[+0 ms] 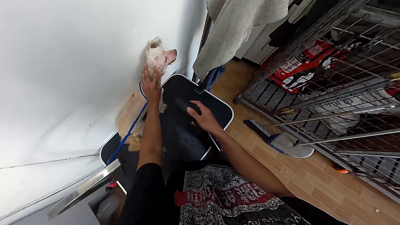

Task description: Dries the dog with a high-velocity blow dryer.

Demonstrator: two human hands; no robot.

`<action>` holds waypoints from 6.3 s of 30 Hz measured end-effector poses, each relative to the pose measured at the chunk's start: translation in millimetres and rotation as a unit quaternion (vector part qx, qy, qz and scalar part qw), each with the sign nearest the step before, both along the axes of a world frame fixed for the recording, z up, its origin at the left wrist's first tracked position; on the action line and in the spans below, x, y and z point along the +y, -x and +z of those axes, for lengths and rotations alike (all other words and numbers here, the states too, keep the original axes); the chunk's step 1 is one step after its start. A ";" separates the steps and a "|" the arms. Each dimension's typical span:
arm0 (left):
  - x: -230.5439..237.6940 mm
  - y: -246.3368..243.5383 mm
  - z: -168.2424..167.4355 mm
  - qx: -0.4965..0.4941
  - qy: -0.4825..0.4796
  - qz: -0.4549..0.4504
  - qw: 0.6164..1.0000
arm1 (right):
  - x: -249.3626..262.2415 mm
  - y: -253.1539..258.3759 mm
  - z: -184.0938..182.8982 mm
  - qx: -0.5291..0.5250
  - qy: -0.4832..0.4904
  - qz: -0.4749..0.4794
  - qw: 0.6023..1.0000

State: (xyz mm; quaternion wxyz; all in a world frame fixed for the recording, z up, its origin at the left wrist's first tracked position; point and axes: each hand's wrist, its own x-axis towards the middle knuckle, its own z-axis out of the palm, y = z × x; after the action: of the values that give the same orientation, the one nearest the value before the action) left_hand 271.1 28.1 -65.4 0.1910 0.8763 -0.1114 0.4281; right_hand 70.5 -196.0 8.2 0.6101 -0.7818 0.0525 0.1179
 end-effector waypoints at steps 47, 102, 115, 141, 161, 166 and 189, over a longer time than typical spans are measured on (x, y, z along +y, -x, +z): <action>53.3 39.4 88.2 0.172 0.659 -0.276 0.678 | -13.4 55.2 4.5 -0.001 -0.010 0.073 0.997; 18.9 10.3 72.6 0.587 0.595 -0.237 0.496 | -10.9 66.7 -0.1 0.030 0.028 -0.010 0.999; -13.6 -8.6 89.0 0.652 0.517 -0.269 0.485 | -13.6 64.2 -4.1 0.030 0.028 -0.003 0.999; -90.3 29.7 38.6 0.420 0.422 -0.296 0.747 | -23.9 55.1 -6.1 0.018 0.001 -0.167 0.986; -90.2 11.2 12.6 0.308 0.554 -0.382 0.672 | -36.1 50.8 -3.9 -0.006 -0.004 -0.155 0.988; -79.1 4.4 25.1 0.295 0.598 -0.394 0.633 | -34.0 38.2 -0.4 -0.024 -0.002 -0.140 0.990; -30.2 -6.2 36.4 0.233 0.686 -0.386 0.571 | -4.1 -0.6 16.4 -0.060 0.023 -0.067 0.996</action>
State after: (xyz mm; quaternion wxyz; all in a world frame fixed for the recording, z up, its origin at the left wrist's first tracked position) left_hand 277.2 -2.0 -29.1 0.9013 0.4264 -0.0633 0.0428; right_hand 71.1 -200.1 24.6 0.6001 -0.7963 0.0704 0.0284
